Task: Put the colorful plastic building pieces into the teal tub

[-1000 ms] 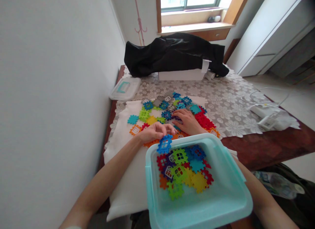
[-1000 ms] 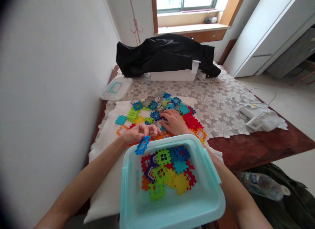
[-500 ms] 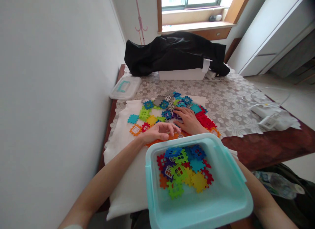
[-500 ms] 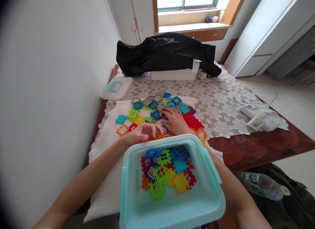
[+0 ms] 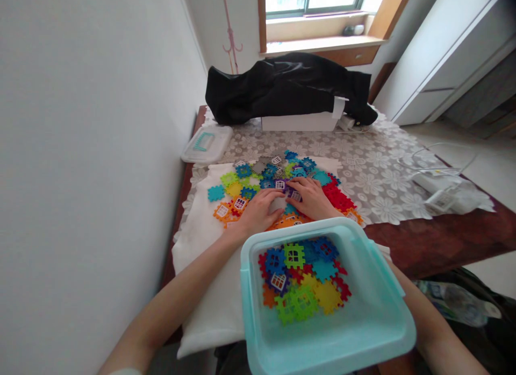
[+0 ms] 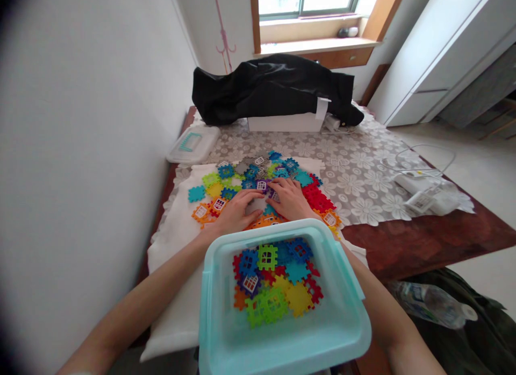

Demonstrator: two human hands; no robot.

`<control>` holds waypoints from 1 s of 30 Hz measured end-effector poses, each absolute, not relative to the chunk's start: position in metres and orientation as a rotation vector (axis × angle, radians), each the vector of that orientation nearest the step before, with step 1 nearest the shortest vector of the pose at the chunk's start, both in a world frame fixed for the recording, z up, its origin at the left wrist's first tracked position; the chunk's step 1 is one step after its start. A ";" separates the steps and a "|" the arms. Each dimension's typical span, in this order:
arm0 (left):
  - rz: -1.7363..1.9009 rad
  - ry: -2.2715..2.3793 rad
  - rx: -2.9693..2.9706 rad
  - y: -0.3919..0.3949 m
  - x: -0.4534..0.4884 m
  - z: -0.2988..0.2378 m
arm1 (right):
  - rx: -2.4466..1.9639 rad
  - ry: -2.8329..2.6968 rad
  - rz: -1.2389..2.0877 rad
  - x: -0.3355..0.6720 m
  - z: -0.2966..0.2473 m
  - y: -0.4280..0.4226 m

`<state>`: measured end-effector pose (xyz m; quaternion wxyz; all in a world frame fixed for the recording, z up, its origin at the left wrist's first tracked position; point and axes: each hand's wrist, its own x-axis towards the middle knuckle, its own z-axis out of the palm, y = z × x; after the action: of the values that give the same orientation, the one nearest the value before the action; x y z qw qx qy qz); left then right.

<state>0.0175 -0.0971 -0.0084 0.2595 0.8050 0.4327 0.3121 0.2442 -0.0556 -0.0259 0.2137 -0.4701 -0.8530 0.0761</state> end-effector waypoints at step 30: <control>0.921 1.282 2.087 -0.094 0.013 -0.007 | -0.879 -1.718 1.048 0.230 -0.018 -0.059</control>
<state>0.0130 -0.0942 -0.0067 0.2595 0.7702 0.4733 0.3398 0.2298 -0.0587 -0.0179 0.4553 -0.3564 -0.6966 0.4248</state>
